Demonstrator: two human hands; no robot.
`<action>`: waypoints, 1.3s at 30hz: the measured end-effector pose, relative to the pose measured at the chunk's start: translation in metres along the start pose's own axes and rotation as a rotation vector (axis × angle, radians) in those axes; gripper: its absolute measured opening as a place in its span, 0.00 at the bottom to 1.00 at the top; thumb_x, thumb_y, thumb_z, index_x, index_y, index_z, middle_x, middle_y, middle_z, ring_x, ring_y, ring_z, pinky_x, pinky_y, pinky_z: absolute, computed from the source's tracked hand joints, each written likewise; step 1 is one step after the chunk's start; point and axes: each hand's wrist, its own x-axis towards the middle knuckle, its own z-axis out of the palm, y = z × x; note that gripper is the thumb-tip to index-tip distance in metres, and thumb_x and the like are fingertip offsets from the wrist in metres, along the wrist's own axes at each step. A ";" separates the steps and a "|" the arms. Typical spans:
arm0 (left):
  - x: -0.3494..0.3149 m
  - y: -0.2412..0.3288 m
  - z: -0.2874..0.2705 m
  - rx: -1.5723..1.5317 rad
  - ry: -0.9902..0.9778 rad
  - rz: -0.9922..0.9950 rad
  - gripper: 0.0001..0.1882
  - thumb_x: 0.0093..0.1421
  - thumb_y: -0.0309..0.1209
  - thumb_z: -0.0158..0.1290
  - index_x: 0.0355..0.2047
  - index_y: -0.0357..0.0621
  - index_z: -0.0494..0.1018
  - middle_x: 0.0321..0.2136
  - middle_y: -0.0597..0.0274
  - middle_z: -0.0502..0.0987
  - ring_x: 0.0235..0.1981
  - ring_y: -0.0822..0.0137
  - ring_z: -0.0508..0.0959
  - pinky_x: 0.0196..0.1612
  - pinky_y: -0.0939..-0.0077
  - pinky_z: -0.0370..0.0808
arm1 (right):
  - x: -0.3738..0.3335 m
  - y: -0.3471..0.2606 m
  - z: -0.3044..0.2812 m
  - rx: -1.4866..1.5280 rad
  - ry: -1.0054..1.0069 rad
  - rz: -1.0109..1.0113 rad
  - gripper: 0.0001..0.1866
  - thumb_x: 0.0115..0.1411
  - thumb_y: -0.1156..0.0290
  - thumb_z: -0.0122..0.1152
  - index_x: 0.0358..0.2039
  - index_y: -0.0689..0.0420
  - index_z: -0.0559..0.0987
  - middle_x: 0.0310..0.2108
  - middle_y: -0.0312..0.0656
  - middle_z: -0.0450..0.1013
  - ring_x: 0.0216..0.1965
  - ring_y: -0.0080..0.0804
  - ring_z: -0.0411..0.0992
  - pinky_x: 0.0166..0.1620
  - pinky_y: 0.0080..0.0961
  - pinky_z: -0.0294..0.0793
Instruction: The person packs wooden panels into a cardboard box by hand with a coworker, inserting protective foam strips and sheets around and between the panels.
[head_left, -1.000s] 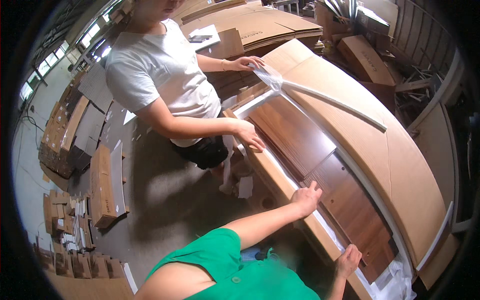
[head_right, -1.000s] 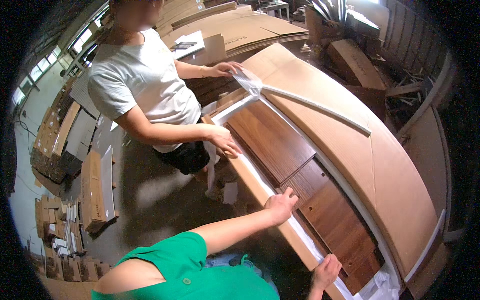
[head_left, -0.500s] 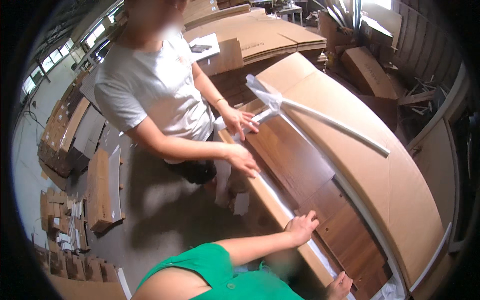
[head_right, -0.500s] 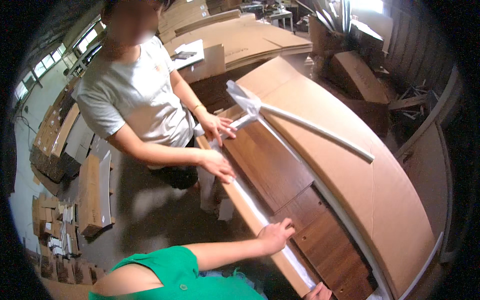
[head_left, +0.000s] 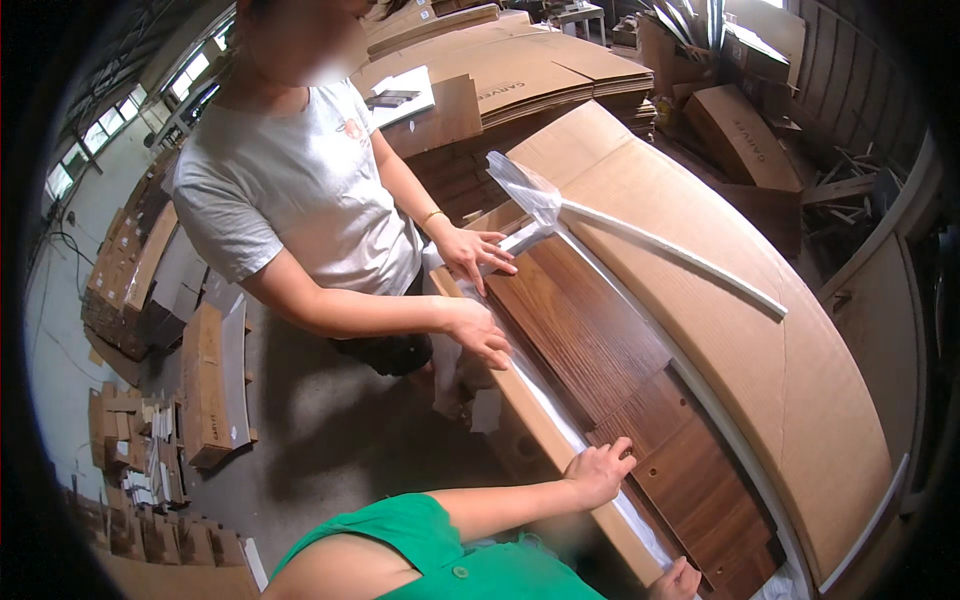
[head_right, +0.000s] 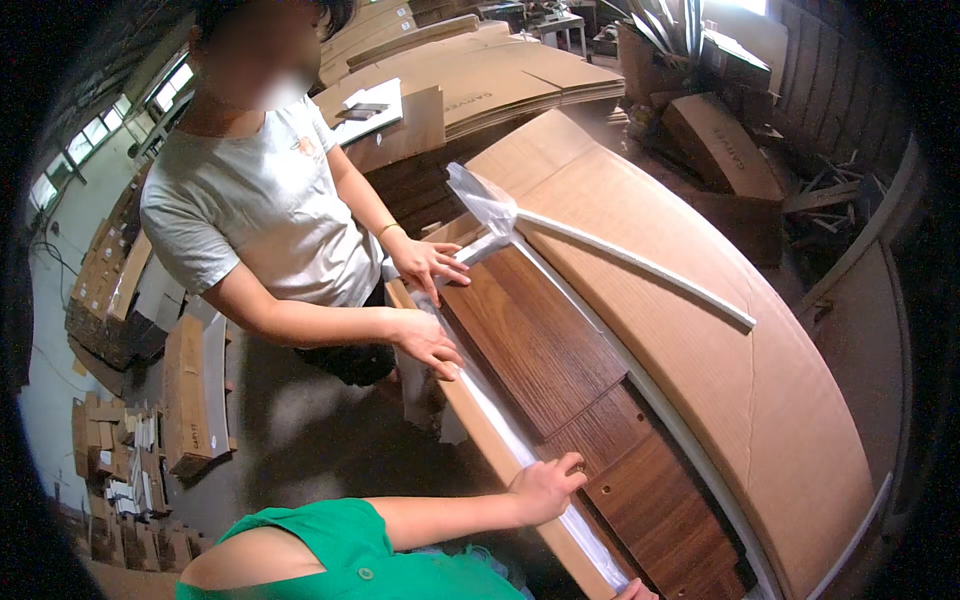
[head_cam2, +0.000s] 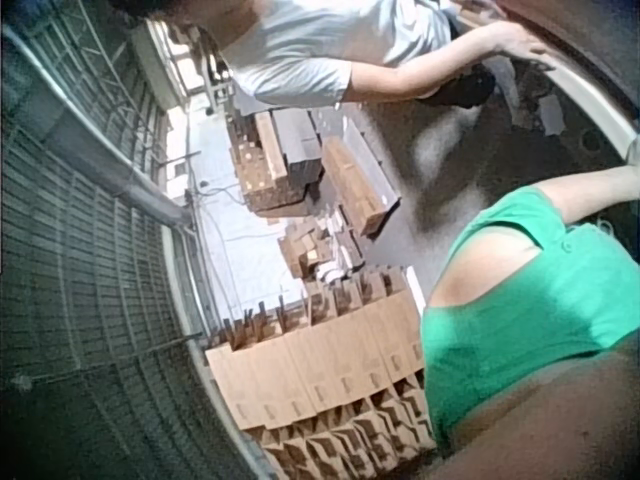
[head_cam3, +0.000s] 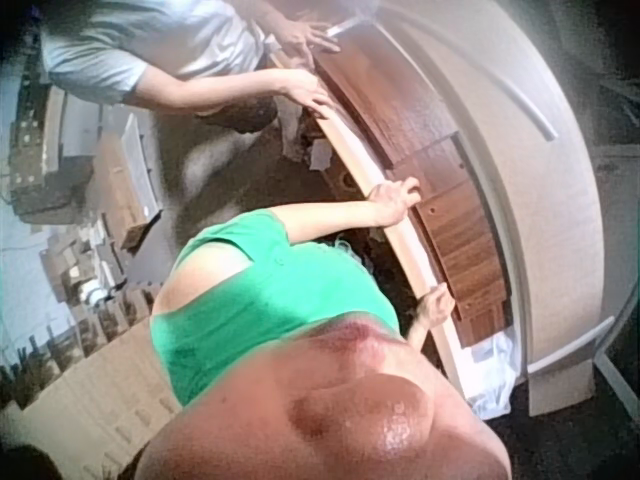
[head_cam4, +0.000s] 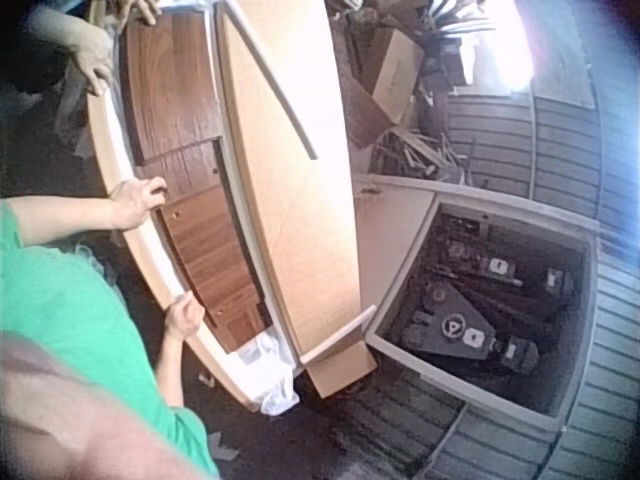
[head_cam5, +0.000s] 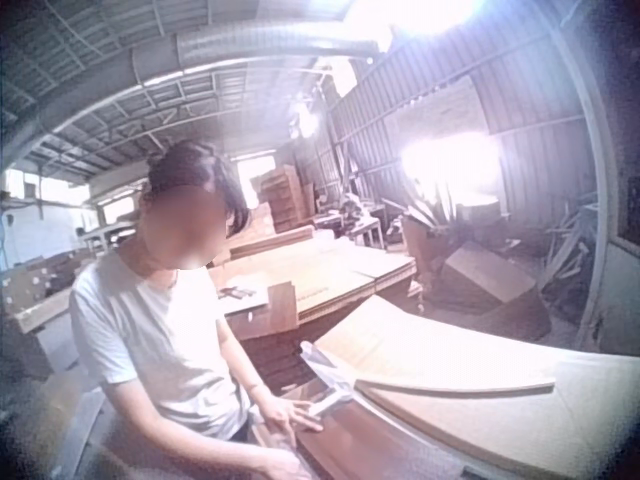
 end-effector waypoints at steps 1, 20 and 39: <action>0.000 0.000 0.000 0.003 0.002 -0.001 0.14 0.43 0.25 0.52 0.34 0.47 0.72 0.44 0.56 0.67 0.33 0.55 0.76 0.32 0.64 0.75 | 0.000 0.000 0.000 0.003 0.001 -0.002 0.16 0.60 0.64 0.50 0.18 0.54 0.77 0.21 0.43 0.73 0.29 0.44 0.69 0.33 0.38 0.69; -0.007 -0.003 -0.003 -0.018 0.020 0.020 0.17 0.39 0.25 0.57 0.34 0.49 0.75 0.44 0.58 0.70 0.44 0.55 0.72 0.44 0.64 0.72 | -0.003 0.003 0.004 0.018 0.166 -0.133 0.13 0.53 0.67 0.54 0.13 0.54 0.70 0.15 0.42 0.67 0.22 0.41 0.66 0.28 0.37 0.67; -0.005 0.015 0.004 0.036 0.025 -0.064 0.17 0.37 0.25 0.55 0.33 0.43 0.76 0.38 0.65 0.72 0.34 0.66 0.76 0.40 0.75 0.73 | -0.028 0.290 -0.093 -0.209 -0.052 0.537 0.16 0.51 0.68 0.51 0.40 0.57 0.77 0.42 0.48 0.71 0.47 0.48 0.66 0.50 0.43 0.64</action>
